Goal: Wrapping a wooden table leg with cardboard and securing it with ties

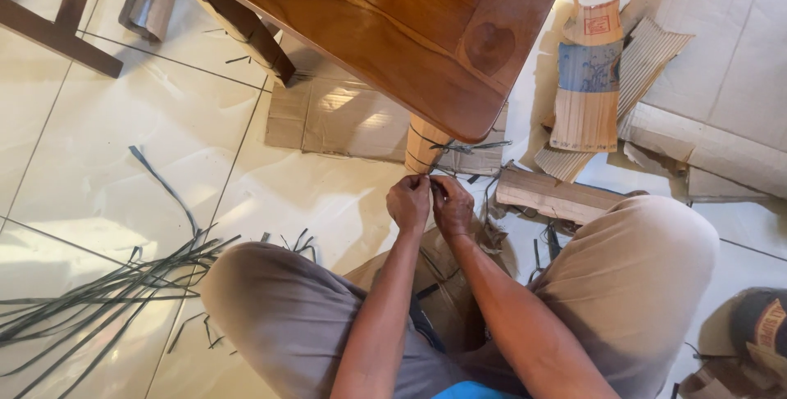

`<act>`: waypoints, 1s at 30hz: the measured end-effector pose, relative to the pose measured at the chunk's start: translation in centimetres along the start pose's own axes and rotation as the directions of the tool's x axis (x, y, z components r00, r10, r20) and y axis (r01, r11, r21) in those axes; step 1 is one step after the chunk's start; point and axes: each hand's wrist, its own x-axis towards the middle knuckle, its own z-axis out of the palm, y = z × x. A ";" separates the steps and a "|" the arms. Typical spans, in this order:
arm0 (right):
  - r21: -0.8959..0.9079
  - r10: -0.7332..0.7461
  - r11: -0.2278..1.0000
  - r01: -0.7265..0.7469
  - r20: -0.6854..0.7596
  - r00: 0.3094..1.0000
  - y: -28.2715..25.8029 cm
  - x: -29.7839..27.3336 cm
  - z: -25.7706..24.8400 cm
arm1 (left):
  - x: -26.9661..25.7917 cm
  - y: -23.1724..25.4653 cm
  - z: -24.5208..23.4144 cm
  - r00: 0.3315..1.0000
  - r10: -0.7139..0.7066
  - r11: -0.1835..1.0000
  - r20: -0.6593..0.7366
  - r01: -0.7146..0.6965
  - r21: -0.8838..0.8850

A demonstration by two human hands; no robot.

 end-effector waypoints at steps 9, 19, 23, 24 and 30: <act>0.291 0.517 0.805 -0.517 0.082 0.852 3.3 -0.3 2.2 | -0.6 0.3 0.2 0.999 0.046 0.999 0.001 -0.046 -0.011; 0.479 0.508 0.737 -0.477 0.074 0.858 3.6 -0.1 2.4 | -0.3 -0.5 0.6 0.999 0.049 0.996 0.016 -0.048 -0.076; 0.225 0.489 0.841 -0.492 0.073 0.869 3.1 0.3 1.6 | -0.1 -0.9 1.0 0.999 0.042 0.995 0.017 -0.040 -0.096; 0.225 0.489 0.841 -0.492 0.073 0.869 2.9 0.2 1.5 | -0.1 -1.0 1.0 0.999 0.042 0.995 0.017 -0.040 -0.096; 0.240 0.467 0.851 -0.468 0.064 0.882 1.7 0.4 0.9 | -0.5 -0.5 0.6 0.999 0.038 0.996 0.014 -0.036 -0.081</act>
